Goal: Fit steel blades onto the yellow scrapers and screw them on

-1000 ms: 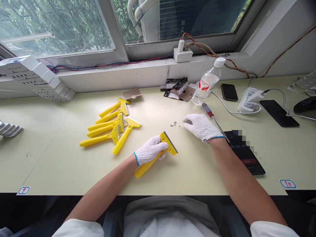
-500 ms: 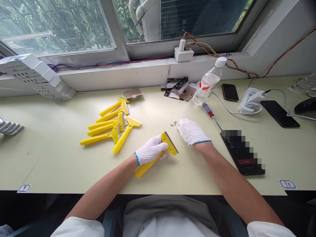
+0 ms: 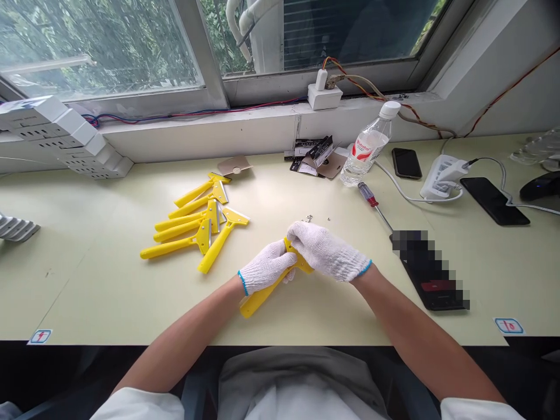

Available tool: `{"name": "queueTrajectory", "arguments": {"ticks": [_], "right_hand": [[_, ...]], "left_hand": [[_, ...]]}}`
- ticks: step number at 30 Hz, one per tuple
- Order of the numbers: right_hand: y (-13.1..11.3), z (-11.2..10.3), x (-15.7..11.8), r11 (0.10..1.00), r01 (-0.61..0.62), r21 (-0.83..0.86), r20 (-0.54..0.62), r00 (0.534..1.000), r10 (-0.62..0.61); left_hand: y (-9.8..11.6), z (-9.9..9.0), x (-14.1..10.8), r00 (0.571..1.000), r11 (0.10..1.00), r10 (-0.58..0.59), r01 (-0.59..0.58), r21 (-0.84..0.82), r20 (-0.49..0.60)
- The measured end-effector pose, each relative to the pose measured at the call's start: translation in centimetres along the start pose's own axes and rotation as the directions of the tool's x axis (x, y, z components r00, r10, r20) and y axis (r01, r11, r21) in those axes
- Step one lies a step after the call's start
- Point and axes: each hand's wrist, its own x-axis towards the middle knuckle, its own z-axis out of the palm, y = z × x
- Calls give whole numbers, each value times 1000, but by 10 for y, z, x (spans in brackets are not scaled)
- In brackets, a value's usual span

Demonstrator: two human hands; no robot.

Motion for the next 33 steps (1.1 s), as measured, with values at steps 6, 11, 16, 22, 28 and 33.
{"name": "queueTrajectory", "arguments": {"ticks": [6, 11, 16, 22, 28, 33], "right_hand": [[-4, -2, -4, 982, 146, -118, 69, 988, -139], [-1, 2, -2, 993, 61, -100, 58, 997, -56], [13, 1, -1, 991, -105, 85, -103, 988, 114], [22, -8, 1, 870, -284, 404, 173, 957, 232], [24, -6, 3, 866, -237, 440, 240, 961, 142], [26, -5, 1, 898, -185, 399, 125, 981, 146]], "left_hand": [[0, 4, -2, 998, 984, 10, 2, 179, -62], [-1, 6, -1, 998, 982, -3, 16, 189, -69], [-2, 5, -1, 999, 980, -6, 16, 197, -52], [4, 2, -2, 999, 993, -34, 33, 116, 7], [1, 1, -2, 999, 997, -33, 30, 76, 42], [1, 1, -2, 999, 994, -40, 37, 100, 26]]}}
